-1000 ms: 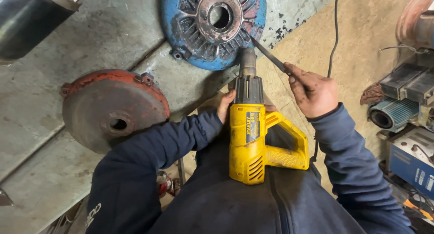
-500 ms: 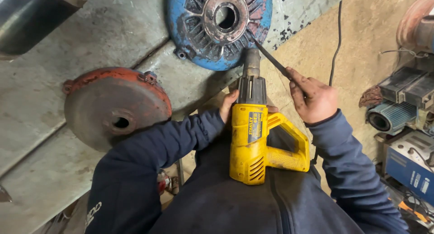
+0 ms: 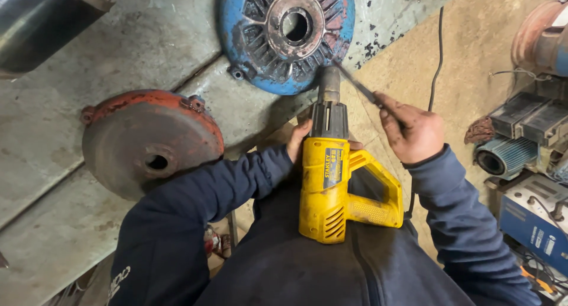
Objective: The person uses a yellow heat gun to apply heat to a blue circular metal part while simultaneously scraping its surface with a metal tool. The person moves the heat gun and scraper around the part to clean off residue.
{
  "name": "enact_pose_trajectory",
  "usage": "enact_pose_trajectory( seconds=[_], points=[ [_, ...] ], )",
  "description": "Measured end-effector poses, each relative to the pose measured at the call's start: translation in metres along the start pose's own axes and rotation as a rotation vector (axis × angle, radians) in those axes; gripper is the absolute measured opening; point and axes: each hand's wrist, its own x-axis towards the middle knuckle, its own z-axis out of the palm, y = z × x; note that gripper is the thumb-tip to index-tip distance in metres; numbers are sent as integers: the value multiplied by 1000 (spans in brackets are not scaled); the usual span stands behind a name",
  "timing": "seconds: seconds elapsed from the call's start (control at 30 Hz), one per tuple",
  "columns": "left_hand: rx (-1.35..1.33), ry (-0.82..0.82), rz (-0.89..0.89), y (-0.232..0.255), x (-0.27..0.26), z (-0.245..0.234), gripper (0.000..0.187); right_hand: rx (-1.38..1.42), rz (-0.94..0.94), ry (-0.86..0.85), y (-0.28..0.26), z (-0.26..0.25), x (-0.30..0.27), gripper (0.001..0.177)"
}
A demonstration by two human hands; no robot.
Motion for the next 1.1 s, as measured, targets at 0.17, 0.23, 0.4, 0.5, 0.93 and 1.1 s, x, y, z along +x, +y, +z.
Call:
enact_pose_trajectory(
  seconds=[0.17, 0.23, 0.4, 0.5, 0.93, 1.1],
  points=[
    [-27, 27, -16, 2, 3, 6, 94, 40, 8, -6, 4, 1, -3, 30],
    [22, 36, -6, 4, 2, 5, 96, 60, 21, 5, 5, 4, -3, 30],
    [51, -13, -13, 3, -1, 3, 98, -5, 30, 22, -10, 5, -3, 30],
    [-26, 16, -35, 4, 0, 9, 95, 14, 36, 32, -5, 5, -5, 30],
    [138, 38, 76, 1, -2, 5, 95, -22, -39, 68, -5, 7, -9, 32],
    [120, 44, 14, 6, -3, 16, 97, -194, -16, 59, -12, 2, -4, 34]
  ],
)
